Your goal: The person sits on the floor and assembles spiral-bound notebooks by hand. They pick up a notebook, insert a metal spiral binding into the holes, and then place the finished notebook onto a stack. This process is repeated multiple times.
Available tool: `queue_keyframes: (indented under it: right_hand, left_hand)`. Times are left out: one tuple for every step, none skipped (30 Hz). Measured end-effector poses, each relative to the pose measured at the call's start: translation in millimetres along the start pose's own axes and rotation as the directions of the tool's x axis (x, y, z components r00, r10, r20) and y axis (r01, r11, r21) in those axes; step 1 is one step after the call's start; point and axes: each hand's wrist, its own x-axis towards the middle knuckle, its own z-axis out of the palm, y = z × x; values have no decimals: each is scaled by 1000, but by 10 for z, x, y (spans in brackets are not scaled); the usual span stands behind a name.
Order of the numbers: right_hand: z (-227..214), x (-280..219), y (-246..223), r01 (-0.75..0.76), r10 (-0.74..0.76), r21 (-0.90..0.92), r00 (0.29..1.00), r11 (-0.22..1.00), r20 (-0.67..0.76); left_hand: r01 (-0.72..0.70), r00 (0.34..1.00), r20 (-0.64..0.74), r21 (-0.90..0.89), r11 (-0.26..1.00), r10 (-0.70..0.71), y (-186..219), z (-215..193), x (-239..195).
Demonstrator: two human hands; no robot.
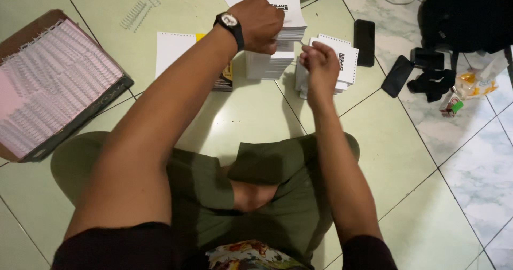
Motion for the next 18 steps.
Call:
queue_keyframes:
  right_hand:
    - [-11, -61, 83, -2, 2, 0, 1000, 1000, 0]
    - [-20, -122, 166, 203, -197, -161, 979, 966, 51]
    - [-24, -184, 252, 399, -376, -304, 917, 865, 134]
    - [-28, -223, 303, 397, -373, -303, 918, 866, 135]
    - [-29, -268, 354, 420, -378, -353, 907, 836, 185]
    - [-32, -316, 404, 443, -378, -400, 896, 802, 234]
    - [-22, -336, 417, 440, -376, -400, 897, 804, 232]
    - [-12, -360, 429, 461, -396, -404, 887, 790, 239]
    - [11, -371, 432, 486, -417, -406, 874, 774, 250]
    - [21, -375, 450, 487, -418, -404, 873, 775, 251]
    - [25, -382, 466, 491, -422, -425, 871, 760, 252]
    - [32, -389, 484, 496, -427, -445, 868, 746, 252]
    - [18, -373, 533, 497, -429, -446, 868, 744, 251]
    - [3, -355, 582, 516, -433, -488, 856, 704, 282]
    - [-18, -349, 632, 532, -432, -530, 847, 661, 311]
    - [-11, -352, 625, 529, -431, -532, 848, 661, 308]
    - [1, -358, 622, 561, -467, -532, 826, 634, 315]
    - [11, -364, 619, 592, -503, -531, 802, 605, 322]
  left_hand:
    - [-1, 1000, 2, -1, 1000, 1, -16, -16, 13]
    - [4, 1000, -2, -15, 1000, -4, -33, -30, 24]
    - [10, 1000, -4, -28, 1000, -10, -53, -44, 29]
    - [11, 1000, -1, -29, 1000, -11, -59, -48, 36]
    - [25, 1000, 12, -74, 997, -25, -64, -55, 40]
    - [41, 999, 26, -118, 992, -38, -68, -62, 43]
    - [38, 999, 29, -119, 992, -35, -75, -69, 34]
    - [54, 998, 49, -158, 986, -47, -81, -79, 22]
    - [75, 996, 69, -194, 978, -62, -103, -97, 5]
    - [76, 995, 71, -192, 978, -64, -102, -92, 11]
    - [86, 995, 61, -200, 976, -75, -96, -83, 18]
    - [96, 995, 51, -207, 974, -87, -91, -73, 23]
    - [94, 995, 49, -207, 974, -86, -95, -82, 33]
    - [111, 993, 64, -229, 967, -98, -100, -91, 45]
    - [125, 991, 80, -252, 960, -108, -95, -99, 57]
    - [121, 991, 79, -254, 960, -104, -101, -101, 67]
    - [118, 992, 73, -239, 964, -103, -106, -100, 71]
    - [114, 993, 67, -225, 968, -102, -111, -99, 75]
